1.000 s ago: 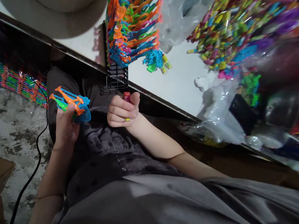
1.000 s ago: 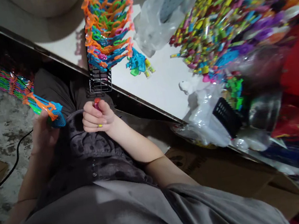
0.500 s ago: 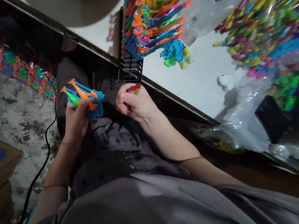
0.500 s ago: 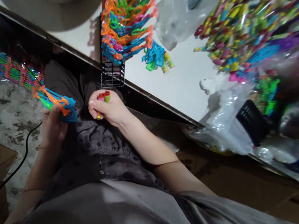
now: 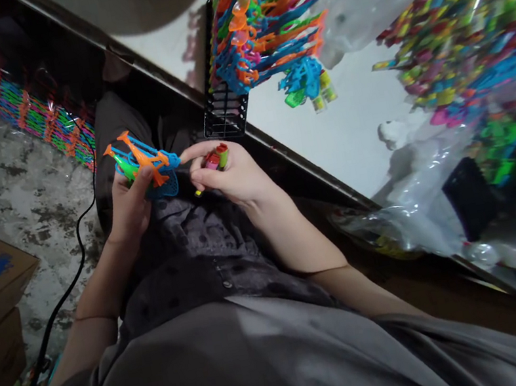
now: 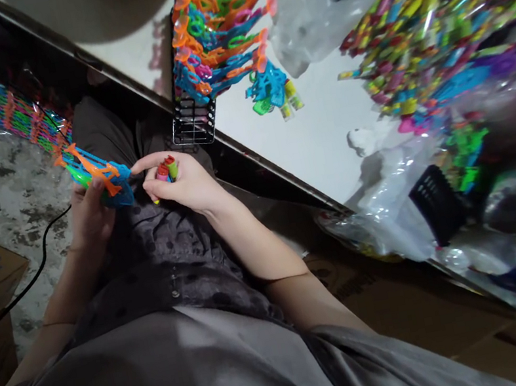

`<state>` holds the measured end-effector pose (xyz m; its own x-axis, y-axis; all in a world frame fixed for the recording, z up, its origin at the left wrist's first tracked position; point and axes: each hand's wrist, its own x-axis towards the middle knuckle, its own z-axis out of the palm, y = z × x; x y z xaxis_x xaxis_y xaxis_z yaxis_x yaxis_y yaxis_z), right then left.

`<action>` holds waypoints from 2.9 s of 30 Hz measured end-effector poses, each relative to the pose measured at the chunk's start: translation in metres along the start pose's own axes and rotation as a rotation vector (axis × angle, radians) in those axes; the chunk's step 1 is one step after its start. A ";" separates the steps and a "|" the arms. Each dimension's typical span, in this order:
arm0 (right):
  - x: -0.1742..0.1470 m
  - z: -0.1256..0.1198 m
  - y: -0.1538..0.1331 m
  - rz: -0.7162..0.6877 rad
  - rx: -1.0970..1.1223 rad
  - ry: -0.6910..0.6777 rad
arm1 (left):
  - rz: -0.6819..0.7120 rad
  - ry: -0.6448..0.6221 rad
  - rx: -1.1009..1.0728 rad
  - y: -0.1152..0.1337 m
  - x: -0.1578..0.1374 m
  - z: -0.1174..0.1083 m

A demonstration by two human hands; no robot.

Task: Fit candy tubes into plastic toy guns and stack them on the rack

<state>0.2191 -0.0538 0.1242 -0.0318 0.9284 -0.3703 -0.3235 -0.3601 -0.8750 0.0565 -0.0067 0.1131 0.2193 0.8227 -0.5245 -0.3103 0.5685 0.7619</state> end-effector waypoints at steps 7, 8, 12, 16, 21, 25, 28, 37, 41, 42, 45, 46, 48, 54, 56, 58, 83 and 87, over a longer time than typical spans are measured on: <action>0.002 0.000 -0.003 -0.007 -0.020 -0.035 | 0.004 0.008 0.009 0.000 0.000 0.002; 0.002 0.001 -0.003 -0.010 -0.037 -0.020 | 0.009 0.007 0.010 -0.001 0.000 0.002; 0.003 0.000 0.001 -0.037 -0.117 0.078 | 0.025 0.001 0.007 -0.002 0.001 -0.001; 0.001 -0.002 0.001 -0.035 -0.166 0.129 | 0.002 0.024 0.017 -0.002 0.000 0.000; -0.001 -0.004 0.002 -0.112 -0.268 0.167 | 0.017 0.010 0.014 -0.002 0.001 0.002; -0.002 -0.002 0.005 -0.153 -0.349 0.204 | 0.019 0.021 0.055 -0.006 0.000 0.004; -0.003 0.000 0.007 -0.153 -0.377 0.204 | 0.014 0.043 0.044 -0.011 -0.002 0.007; -0.004 -0.007 0.008 -0.059 -0.232 0.197 | -0.036 -0.028 0.006 -0.004 0.006 0.021; 0.004 -0.015 0.015 -0.006 -0.073 0.191 | -0.071 -0.046 -0.073 -0.002 0.008 0.023; 0.007 -0.016 0.019 0.003 -0.043 0.186 | -0.068 -0.055 -0.088 -0.002 0.009 0.022; 0.012 -0.014 0.031 0.077 0.064 0.121 | -0.047 -0.104 -0.105 -0.005 0.010 0.017; 0.014 -0.013 0.035 0.110 0.102 0.094 | -0.047 -0.115 -0.104 -0.007 0.010 0.016; 0.015 -0.009 0.040 0.154 0.162 0.052 | -0.066 -0.115 -0.091 -0.009 0.010 0.013; 0.011 -0.003 0.036 0.105 0.064 -0.001 | -0.078 -0.094 -0.057 -0.013 0.010 0.007; 0.009 -0.002 0.034 0.057 -0.014 -0.015 | -0.082 -0.106 -0.069 -0.014 0.010 0.008; 0.009 -0.001 0.034 0.006 -0.071 -0.014 | -0.100 -0.109 -0.092 -0.015 0.010 0.008; 0.010 -0.012 0.048 -0.225 -0.496 0.022 | -0.282 -0.113 -0.069 -0.013 0.006 0.012; 0.003 -0.017 0.036 -0.229 -0.559 0.075 | -0.122 -0.050 -0.044 -0.008 0.013 0.007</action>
<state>0.2230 -0.0652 0.0861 0.0533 0.9863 -0.1564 0.2317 -0.1646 -0.9588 0.0680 -0.0009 0.1025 0.3034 0.7467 -0.5920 -0.3187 0.6650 0.6754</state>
